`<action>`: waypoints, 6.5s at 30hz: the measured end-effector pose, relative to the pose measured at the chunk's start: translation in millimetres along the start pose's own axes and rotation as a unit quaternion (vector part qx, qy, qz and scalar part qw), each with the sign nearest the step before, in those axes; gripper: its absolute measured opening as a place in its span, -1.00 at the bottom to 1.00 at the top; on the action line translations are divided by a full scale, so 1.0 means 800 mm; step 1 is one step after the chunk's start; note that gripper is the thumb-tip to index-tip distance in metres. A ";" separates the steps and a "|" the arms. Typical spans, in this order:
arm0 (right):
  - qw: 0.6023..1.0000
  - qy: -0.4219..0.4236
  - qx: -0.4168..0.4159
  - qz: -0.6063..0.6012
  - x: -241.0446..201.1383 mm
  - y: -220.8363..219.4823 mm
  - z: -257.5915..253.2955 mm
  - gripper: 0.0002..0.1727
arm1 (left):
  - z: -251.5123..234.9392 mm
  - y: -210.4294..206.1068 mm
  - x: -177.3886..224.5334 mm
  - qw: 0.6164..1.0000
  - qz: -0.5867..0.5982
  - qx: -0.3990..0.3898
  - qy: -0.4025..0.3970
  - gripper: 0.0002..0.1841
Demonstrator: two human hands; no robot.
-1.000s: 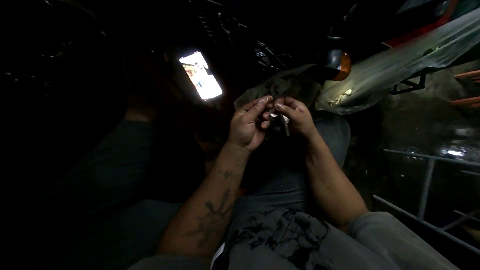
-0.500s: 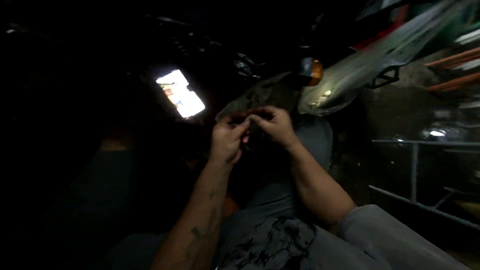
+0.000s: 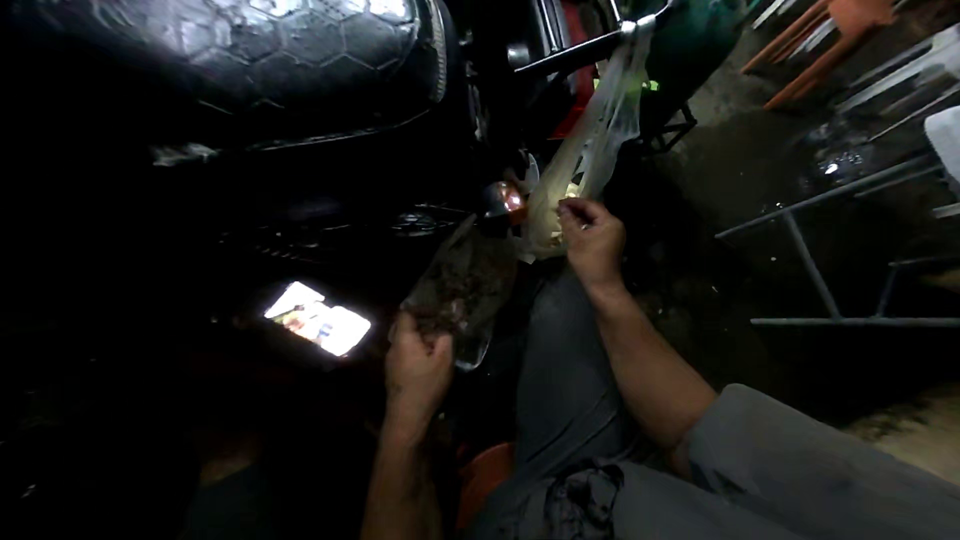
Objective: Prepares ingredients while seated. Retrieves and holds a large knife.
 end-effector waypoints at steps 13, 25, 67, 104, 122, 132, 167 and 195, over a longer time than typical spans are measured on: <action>0.982 -0.128 -0.078 0.118 0.032 0.016 -0.057 -0.68 | -0.101 -0.121 0.211 0.925 0.316 -0.196 -0.084 -0.75; 0.883 -0.190 -0.038 -0.428 0.049 0.026 -0.003 -0.56 | -0.141 -0.143 0.235 0.913 0.315 -0.214 -0.148 -0.40; 0.847 -0.181 -0.463 -0.188 -0.018 -0.227 0.133 -0.51 | 0.007 -0.021 -0.068 0.857 0.496 -0.046 -0.131 -0.86; 0.892 0.202 -0.387 -0.118 -0.043 -0.213 0.121 -0.70 | 0.015 -0.018 -0.074 0.830 0.531 0.082 -0.149 -0.88; 0.899 0.213 -0.377 -0.072 -0.049 -0.201 0.125 -0.89 | 0.011 -0.021 -0.083 0.680 0.729 0.062 -0.046 -0.88; 0.901 0.197 -0.383 -0.049 -0.042 -0.210 0.117 -0.74 | 0.014 -0.015 -0.071 0.837 0.515 0.107 -0.153 -0.86; 0.858 -0.030 -0.404 -0.315 -0.021 -0.211 0.117 -0.84 | 0.012 -0.008 -0.059 0.845 0.475 0.126 -0.209 -0.88; 0.885 -0.006 -0.419 -0.204 -0.016 -0.220 0.112 -0.86 | 0.019 0.000 -0.067 0.924 0.292 0.202 -0.142 -0.91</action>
Point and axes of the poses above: each hand's wrist, its own z-axis away from the middle knuckle, its own y-axis out of the back of the hand, x = y × z, the point moved 7 cm from there along -z, towards the middle knuckle, and after that the axes turned 14 degrees about -x, right-handed, at the moved point
